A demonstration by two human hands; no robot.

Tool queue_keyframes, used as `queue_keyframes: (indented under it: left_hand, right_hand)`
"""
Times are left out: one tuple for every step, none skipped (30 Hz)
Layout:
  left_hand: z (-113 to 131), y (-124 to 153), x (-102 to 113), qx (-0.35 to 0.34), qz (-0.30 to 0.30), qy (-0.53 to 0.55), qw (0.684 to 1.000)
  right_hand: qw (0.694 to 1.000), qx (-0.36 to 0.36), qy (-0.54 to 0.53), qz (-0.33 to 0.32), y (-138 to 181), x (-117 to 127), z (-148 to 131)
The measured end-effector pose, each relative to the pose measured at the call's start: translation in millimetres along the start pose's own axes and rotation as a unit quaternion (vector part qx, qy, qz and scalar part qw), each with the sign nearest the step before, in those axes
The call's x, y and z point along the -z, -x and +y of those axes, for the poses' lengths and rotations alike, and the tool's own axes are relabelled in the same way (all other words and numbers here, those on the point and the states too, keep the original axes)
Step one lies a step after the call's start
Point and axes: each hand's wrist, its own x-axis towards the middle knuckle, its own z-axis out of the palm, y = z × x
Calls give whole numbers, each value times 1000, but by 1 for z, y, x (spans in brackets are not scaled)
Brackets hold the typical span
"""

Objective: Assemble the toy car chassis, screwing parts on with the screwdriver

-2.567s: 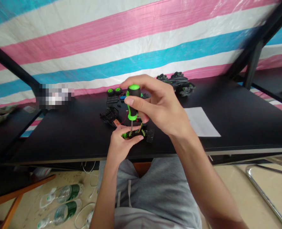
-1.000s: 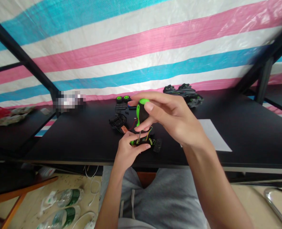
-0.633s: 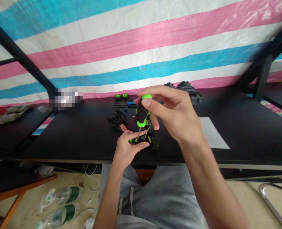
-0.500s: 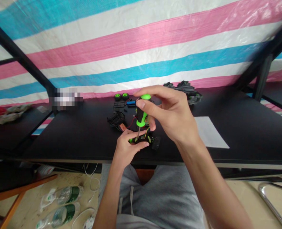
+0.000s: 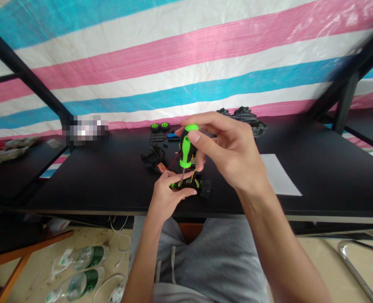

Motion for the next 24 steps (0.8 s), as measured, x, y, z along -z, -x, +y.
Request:
queue_keyframes:
  left_hand:
    - [1, 0, 0, -2, -1, -3, 1000]
    - [2, 0, 1, -5, -2, -7, 1000]
    - [3, 0, 1, -7, -3, -12, 1000]
    - [5, 0, 2, -8, -3, -18, 1000]
    - [7, -1, 3, -8, -3, -24, 1000]
    - [9, -1, 4, -8, -2, -30, 1000]
    - [10, -1, 4, -7, -2, -34, 999]
    - [11, -1, 5, -6, -1, -36, 999]
    - [11, -2, 5, -6, -1, -38, 999]
    - [11, -2, 5, -6, -2, -39, 999]
    - [11, -2, 5, -6, -4, -39, 999]
    - [11, -3, 5, -6, -5, -39, 999]
    - [10, -3, 5, -6, -5, -38, 999]
    - [9, -3, 5, -8, -5, -37, 999]
    - [9, -3, 5, -9, -4, -36, 999]
    - [8, -3, 4, -12, -4, -34, 999]
    - [8, -3, 4, -13, -3, -33, 999]
    - [8, -3, 4, -14, -3, -32, 999]
    - [8, -2, 4, -13, -3, -31, 999]
    - [9, -2, 4, -11, -2, -31, 999]
    - [9, -2, 4, -9, -1, -32, 999]
    - [9, -2, 4, -7, 0, -33, 999]
    - [10, -2, 4, -6, -2, -35, 999]
    - [10, -2, 4, -6, -3, -35, 999]
  right_hand:
    - [1000, 2, -3, -1, 0, -1, 1]
    - [1000, 1, -6, -3, 0, -1, 2]
    - [1000, 0, -8, -5, 0, -2, 2]
    - [1000, -1, -10, -7, 0, -2, 2]
    - [1000, -1, -11, -10, 0, -3, 2]
    - [1000, -1, -12, -13, 0, -3, 1]
    - [1000, -1, -11, -16, 0, -3, 0]
    - [1000, -5, -8, -20, 0, -3, -1]
    - [1000, -12, -5, -25, 1, -2, -2]
    - [999, -22, 0, -29, 1, -2, -4]
    - [999, -34, 5, -33, 2, -1, -6]
    - [998, -44, 10, -35, 2, -1, -8]
    - [998, -49, 14, -36, 3, -1, -9]
    - [998, -50, 17, -34, 3, -1, -10]
    - [998, -47, 17, -30, 4, -2, -11]
    - [999, -41, 15, -24, 4, -2, -11]
    - [999, -35, 11, -17, 3, -3, -11]
    - [1000, -28, 7, -10, 3, -4, -10]
    - [1000, -22, 6, -5, 2, -5, -10]
    - [1000, -17, 6, 1, 2, -5, -8]
    - [1000, -12, 8, 5, 1, -6, -7]
    - [1000, -9, 11, 6, 0, -6, -6]
    - [1000, -8, 13, 5, -1, -7, -5]
    - [1000, -7, 15, 2, -2, -7, -5]
